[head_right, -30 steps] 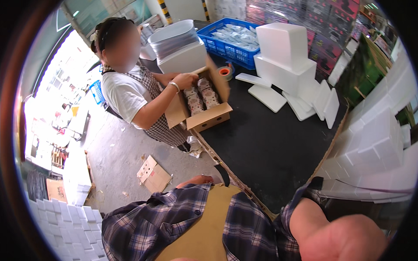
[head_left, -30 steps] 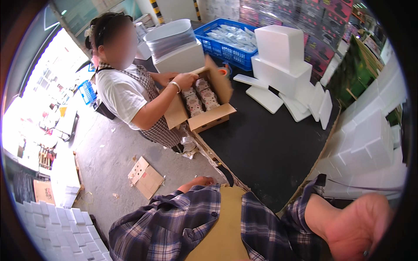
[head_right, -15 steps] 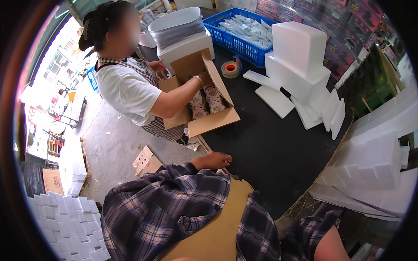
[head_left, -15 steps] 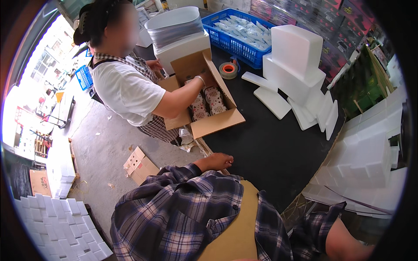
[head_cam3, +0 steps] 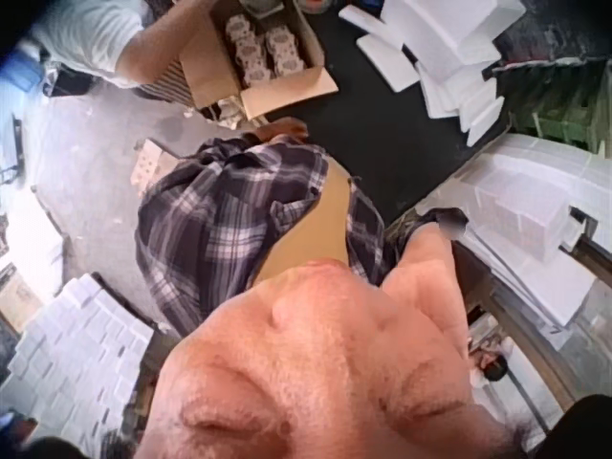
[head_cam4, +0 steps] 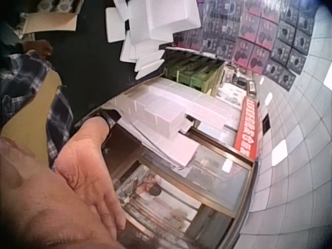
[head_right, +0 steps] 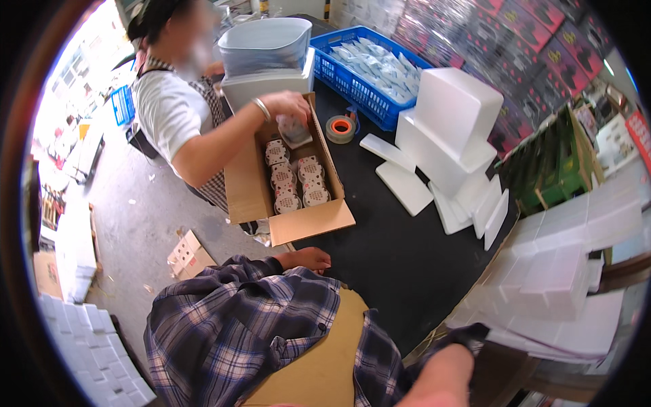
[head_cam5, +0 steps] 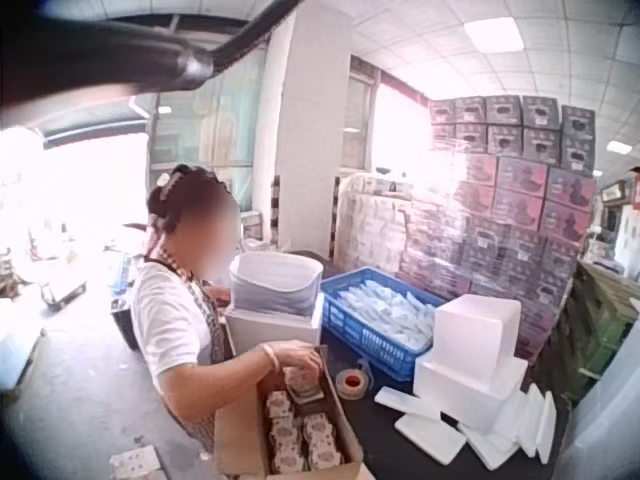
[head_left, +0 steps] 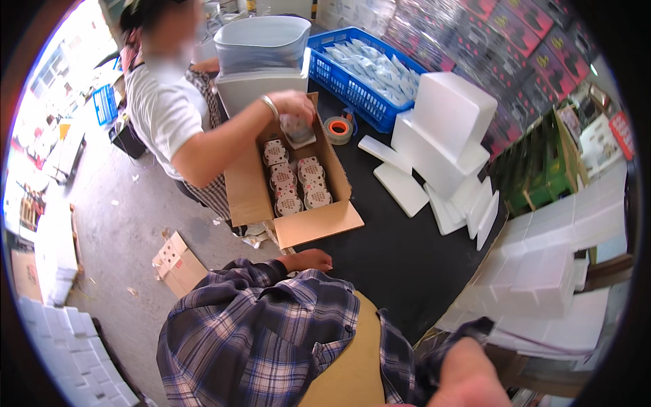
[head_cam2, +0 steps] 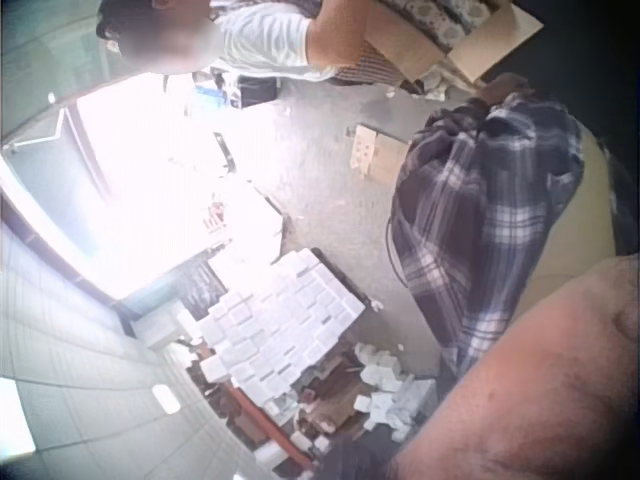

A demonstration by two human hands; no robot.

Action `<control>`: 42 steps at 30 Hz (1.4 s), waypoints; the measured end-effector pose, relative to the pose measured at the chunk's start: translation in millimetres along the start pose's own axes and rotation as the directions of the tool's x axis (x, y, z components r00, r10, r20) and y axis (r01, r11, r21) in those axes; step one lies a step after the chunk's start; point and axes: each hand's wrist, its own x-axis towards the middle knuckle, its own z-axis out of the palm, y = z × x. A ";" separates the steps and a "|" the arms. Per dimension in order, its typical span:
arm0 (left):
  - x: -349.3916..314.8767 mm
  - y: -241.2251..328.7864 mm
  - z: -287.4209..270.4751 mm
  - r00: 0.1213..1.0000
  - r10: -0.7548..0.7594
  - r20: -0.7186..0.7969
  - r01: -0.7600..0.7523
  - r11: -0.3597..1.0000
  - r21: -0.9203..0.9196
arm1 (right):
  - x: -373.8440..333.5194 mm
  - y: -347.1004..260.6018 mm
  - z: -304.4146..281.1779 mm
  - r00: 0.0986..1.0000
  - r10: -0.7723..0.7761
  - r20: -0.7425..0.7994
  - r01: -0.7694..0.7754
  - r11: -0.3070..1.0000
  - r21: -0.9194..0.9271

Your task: The person packs multiple small containers into cardboard boxes, uses a silver insulated bag, and prepares boxes for shipping by taping them.

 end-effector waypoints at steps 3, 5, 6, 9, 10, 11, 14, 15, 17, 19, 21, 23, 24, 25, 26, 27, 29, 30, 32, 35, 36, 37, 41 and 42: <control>12.7 11.2 -8.2 0.994 -0.108 0.017 0.108 0.944 -0.311 | -10.7 -54.7 -29.9 0.738 0.400 0.543 -0.189 0.896 -0.403; 23.5 -2.2 -12.1 0.971 -0.227 0.069 0.229 0.818 -0.528 | -21.6 -73.5 -30.4 0.673 0.590 0.446 -0.424 0.802 -0.422; 25.8 -7.9 -11.1 0.972 -0.222 0.076 0.223 0.777 -0.589 | -26.8 -80.1 -29.9 0.617 0.677 0.401 -0.535 0.735 -0.417; 23.3 0.5 -14.5 0.967 -0.244 0.077 0.241 0.769 -0.592 | -33.8 -79.6 -54.5 0.292 0.843 0.452 -0.876 0.426 -0.228; 21.6 4.7 -15.1 0.970 -0.232 0.070 0.229 0.783 -0.579 | -33.7 -65.5 -61.3 0.145 0.844 0.516 -0.977 0.203 -0.058; 15.1 6.9 -17.2 0.970 -0.237 0.046 0.220 0.791 -0.571 | -36.6 -52.6 -57.8 0.020 0.803 0.595 -0.991 -0.064 0.120; 3.3 -7.3 -12.8 0.965 -0.260 0.015 0.222 0.789 -0.573 | -57.6 -5.1 -3.1 -0.050 0.452 0.891 -0.850 -0.488 0.200; 20.3 6.5 -14.8 0.972 -0.230 0.046 0.217 0.805 -0.552 | -43.6 6.5 6.8 -0.047 0.360 0.932 -0.829 -0.535 0.165; 18.4 4.7 -12.8 0.960 -0.278 0.037 0.251 0.793 -0.555 | -39.1 13.2 10.1 0.007 0.306 0.952 -0.736 -0.643 0.212; 11.5 1.2 -11.5 0.963 -0.267 -0.029 0.207 0.805 -0.556 | -41.0 15.7 3.2 0.030 0.338 0.941 -0.668 -0.693 0.270; -1.0 0.4 -10.0 0.955 -0.294 -0.022 0.228 0.784 -0.578 | -35.0 19.6 -0.2 0.026 0.380 0.925 -0.637 -0.706 0.308; 12.5 6.5 -8.6 0.947 -0.317 -0.044 0.233 0.778 -0.583 | -29.2 20.7 -3.7 0.025 0.396 0.918 -0.620 -0.714 0.325; 15.2 8.6 -7.6 0.955 -0.293 -0.044 0.217 0.792 -0.571 | -28.7 20.9 -6.4 0.016 0.405 0.914 -0.618 -0.715 0.327; 1.5 3.4 -9.1 0.951 -0.299 -0.083 0.201 0.798 -0.569 | -30.6 21.8 -10.0 0.034 0.418 0.908 -0.585 -0.728 0.357; 4.9 7.2 -8.2 0.953 -0.295 -0.074 0.209 0.811 -0.547 | -24.4 24.1 -11.9 0.029 0.424 0.905 -0.594 -0.721 0.357; 11.8 11.2 -10.6 0.954 -0.293 -0.068 0.216 0.824 -0.525 | -17.4 22.2 -13.0 0.025 0.419 0.908 -0.605 -0.716 0.348; -2.7 7.5 -7.7 0.938 -0.330 -0.103 0.214 0.787 -0.579 | -22.7 21.8 -16.4 0.013 0.453 0.891 -0.551 -0.740 0.385; 4.9 12.9 -3.9 0.938 -0.338 -0.073 0.238 0.782 -0.576 | -20.3 24.7 -17.5 -0.015 0.460 0.888 -0.561 -0.739 0.373; 9.1 13.2 -6.3 0.939 -0.334 -0.081 0.239 0.802 -0.547 | -12.4 22.9 -17.1 -0.014 0.468 0.883 -0.563 -0.734 0.380; 12.7 11.8 -9.2 0.946 -0.312 -0.085 0.211 0.796 -0.567 | -9.1 23.1 -18.5 -0.027 0.489 0.872 -0.538 -0.742 0.399; 6.6 10.5 -5.9 0.935 -0.341 -0.101 0.231 0.797 -0.558 | -9.6 21.2 -18.7 -0.034 0.497 0.867 -0.525 -0.747 0.408; 14.9 16.2 -12.8 0.937 -0.335 -0.102 0.227 0.803 -0.551 | -4.1 21.7 -19.0 -0.033 0.498 0.866 -0.534 -0.741 0.406; 14.3 13.0 -5.4 0.937 -0.335 -0.099 0.228 0.802 -0.553 | -2.3 21.2 -24.7 -0.033 0.500 0.866 -0.508 -0.754 0.416; 12.2 14.0 -4.0 0.938 -0.332 -0.099 0.228 0.807 -0.545 | 0.9 19.2 -27.3 -0.037 0.508 0.860 -0.513 -0.749 0.420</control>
